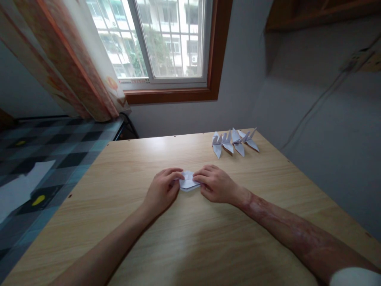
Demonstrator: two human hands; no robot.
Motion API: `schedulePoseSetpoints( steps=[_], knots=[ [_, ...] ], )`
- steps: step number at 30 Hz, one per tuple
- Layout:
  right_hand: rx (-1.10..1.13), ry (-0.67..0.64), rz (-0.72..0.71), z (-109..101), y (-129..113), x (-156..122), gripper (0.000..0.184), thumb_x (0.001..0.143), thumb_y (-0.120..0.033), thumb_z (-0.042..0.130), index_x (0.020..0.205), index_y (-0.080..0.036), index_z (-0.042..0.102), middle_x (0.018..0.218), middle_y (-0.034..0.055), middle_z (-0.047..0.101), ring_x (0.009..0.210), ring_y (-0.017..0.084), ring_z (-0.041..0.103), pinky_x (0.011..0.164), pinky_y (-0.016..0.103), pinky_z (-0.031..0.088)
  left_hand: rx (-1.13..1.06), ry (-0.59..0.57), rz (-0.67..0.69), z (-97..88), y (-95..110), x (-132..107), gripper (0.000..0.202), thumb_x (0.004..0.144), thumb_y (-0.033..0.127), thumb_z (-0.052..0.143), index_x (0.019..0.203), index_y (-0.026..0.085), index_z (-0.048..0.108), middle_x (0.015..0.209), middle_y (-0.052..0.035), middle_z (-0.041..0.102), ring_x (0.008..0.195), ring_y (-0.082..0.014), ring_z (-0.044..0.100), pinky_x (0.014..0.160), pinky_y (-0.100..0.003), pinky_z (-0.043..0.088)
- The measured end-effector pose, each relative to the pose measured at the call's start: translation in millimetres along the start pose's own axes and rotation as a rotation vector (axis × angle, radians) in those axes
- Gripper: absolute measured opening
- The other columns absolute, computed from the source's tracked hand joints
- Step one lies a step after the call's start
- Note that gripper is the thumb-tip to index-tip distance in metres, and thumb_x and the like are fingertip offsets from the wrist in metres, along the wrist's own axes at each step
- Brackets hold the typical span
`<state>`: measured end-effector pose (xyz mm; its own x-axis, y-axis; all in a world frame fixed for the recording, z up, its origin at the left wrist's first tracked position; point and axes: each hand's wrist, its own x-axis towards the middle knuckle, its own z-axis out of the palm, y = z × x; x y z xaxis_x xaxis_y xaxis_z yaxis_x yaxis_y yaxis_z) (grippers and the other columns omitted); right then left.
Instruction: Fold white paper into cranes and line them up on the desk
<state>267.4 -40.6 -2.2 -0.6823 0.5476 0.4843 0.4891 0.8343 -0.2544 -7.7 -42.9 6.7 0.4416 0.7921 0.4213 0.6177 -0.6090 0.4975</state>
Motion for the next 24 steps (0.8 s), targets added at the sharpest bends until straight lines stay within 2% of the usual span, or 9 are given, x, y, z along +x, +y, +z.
schedulePoseSetpoints(
  steps=[4, 9, 11, 17, 22, 24],
  knots=[
    [-0.066, 0.026, 0.039, -0.5, 2.5, -0.5, 0.032, 0.092, -0.010, 0.068, 0.120, -0.024, 0.074, 0.123, 0.0096, 0.077, 0.112, 0.031, 0.065, 0.109, 0.051, 0.051, 0.034, -0.027, 0.048, 0.7, 3.3, -0.4, 0.023, 0.098, 0.016, 0.061, 0.108, 0.026, 0.078, 0.121, -0.0065, 0.080, 0.111, -0.0265, 0.073, 0.102, -0.046, 0.055],
    [-0.056, 0.022, 0.003, -2.6, 2.7, 0.2, 0.020, 0.100, -0.035, 0.075, 0.115, -0.023, 0.076, 0.112, 0.0108, 0.074, 0.104, 0.030, 0.065, 0.103, 0.050, 0.053, 0.021, -0.078, 0.088, -0.2, 7.9, 0.1, 0.023, 0.100, 0.017, 0.060, 0.102, 0.027, 0.080, 0.109, -0.0057, 0.082, 0.103, -0.0257, 0.075, 0.098, -0.045, 0.054],
    [-0.057, 0.033, -0.014, -2.6, 3.2, 0.7, 0.018, 0.104, -0.039, 0.073, 0.111, -0.023, 0.076, 0.107, 0.0095, 0.074, 0.100, 0.028, 0.065, 0.102, 0.049, 0.052, -0.029, -0.091, 0.101, -0.7, 10.0, 0.4, 0.023, 0.101, 0.018, 0.059, 0.099, 0.026, 0.080, 0.106, -0.0063, 0.081, 0.100, -0.0245, 0.074, 0.095, -0.042, 0.056],
    [-0.019, 0.057, -0.025, 0.6, 6.1, 1.0, 0.019, 0.110, -0.031, 0.064, 0.097, -0.024, 0.076, 0.097, 0.0066, 0.073, 0.095, 0.025, 0.066, 0.108, 0.047, 0.048, -0.050, -0.125, 0.102, -2.1, 13.6, 0.7, 0.011, 0.102, 0.032, 0.071, 0.099, 0.026, 0.080, 0.102, -0.0065, 0.078, 0.091, -0.0230, 0.071, 0.086, -0.037, 0.056],
    [0.132, 0.055, 0.114, 4.9, 9.4, 0.7, 0.013, 0.103, -0.027, 0.077, 0.093, -0.022, 0.071, 0.087, 0.0020, 0.070, 0.086, 0.021, 0.064, 0.090, 0.038, 0.049, -0.101, -0.102, 0.002, -0.6, 9.3, -1.1, 0.015, 0.104, 0.025, 0.065, 0.101, 0.024, 0.079, 0.097, -0.0045, 0.078, 0.083, -0.0188, 0.071, 0.077, -0.031, 0.054],
    [0.188, 0.052, 0.178, 5.1, 9.9, 0.9, 0.011, 0.100, -0.023, 0.080, 0.095, -0.021, 0.070, 0.085, 0.0003, 0.069, 0.083, 0.020, 0.063, 0.086, 0.035, 0.048, -0.075, -0.077, -0.008, 0.2, 7.4, -1.8, 0.014, 0.105, 0.024, 0.064, 0.104, 0.024, 0.079, 0.099, -0.0041, 0.078, 0.082, -0.0180, 0.071, 0.080, -0.032, 0.055]
  ],
)
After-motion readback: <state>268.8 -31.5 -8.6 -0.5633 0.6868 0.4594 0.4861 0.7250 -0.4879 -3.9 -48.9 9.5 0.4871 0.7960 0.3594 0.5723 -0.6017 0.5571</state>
